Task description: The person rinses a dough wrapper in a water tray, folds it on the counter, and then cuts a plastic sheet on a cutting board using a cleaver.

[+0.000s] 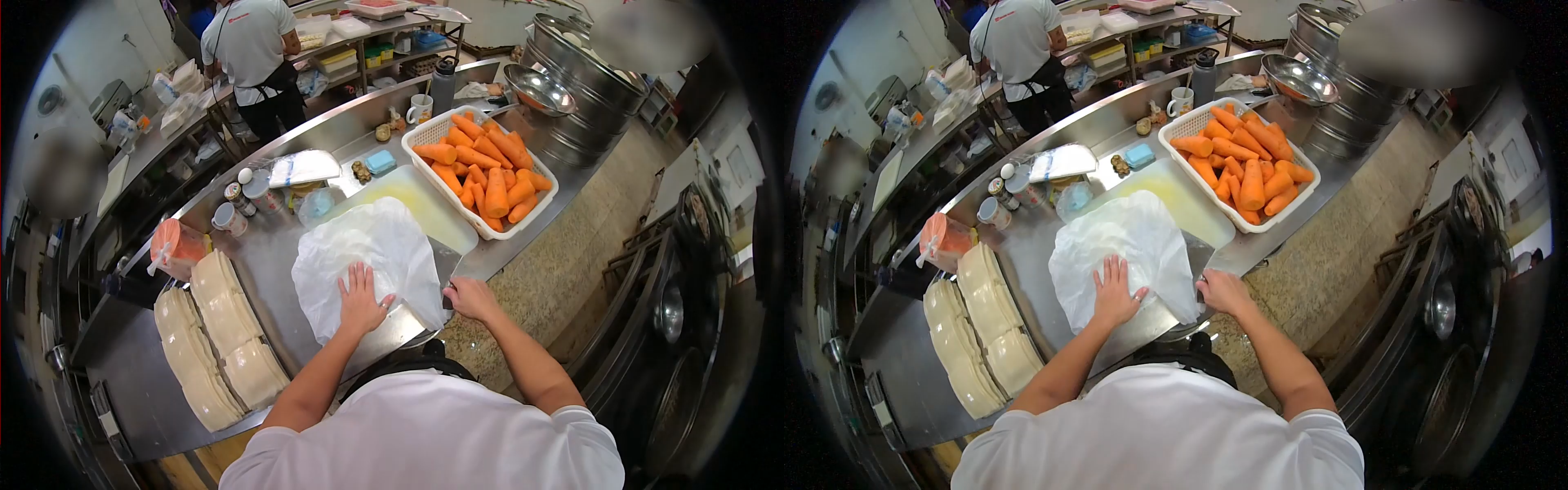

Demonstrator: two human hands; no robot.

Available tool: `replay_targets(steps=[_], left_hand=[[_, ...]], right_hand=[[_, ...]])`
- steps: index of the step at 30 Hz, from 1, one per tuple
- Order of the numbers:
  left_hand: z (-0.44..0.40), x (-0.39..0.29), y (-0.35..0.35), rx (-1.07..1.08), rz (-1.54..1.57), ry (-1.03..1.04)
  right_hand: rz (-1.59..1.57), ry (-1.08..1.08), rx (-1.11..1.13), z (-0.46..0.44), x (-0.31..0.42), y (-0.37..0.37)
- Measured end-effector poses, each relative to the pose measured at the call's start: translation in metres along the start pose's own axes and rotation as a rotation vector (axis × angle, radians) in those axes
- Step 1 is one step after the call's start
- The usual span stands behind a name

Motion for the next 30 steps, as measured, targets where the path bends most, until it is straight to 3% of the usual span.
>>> replay_targets(steps=[7, 16, 22, 25, 30], left_hand=[[0.002, 0.007, -0.005, 0.016, -0.039, 0.020], [-0.001, 0.048, -0.028, 0.128, -0.031, 0.225], [-0.006, -0.022, -0.078, -0.146, 0.259, 0.249], [0.000, -0.056, -0.060, -0.059, 0.175, 0.273], [-0.012, -0.029, -0.009, -0.113, 0.147, 0.235]], right_hand=[[-0.028, 0.097, -0.038, 0.023, -0.032, -0.025], [-0.067, 0.184, -0.116, 0.109, -0.057, -0.044], [-0.049, 0.232, -0.098, 0.122, -0.049, -0.015], [-0.061, 0.245, -0.094, 0.124, -0.048, -0.009], [-0.061, 0.234, -0.090, 0.134, -0.051, -0.006]])
Point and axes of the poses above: each hand's wrist, its own z-axis away from the middle knuckle, its own y-axis out of the palm, x = y × z, the point moved 3 cm from there along -z, towards the middle knuckle, and after that the axes turned 11 degrees about -z, right-handed, at the moved point
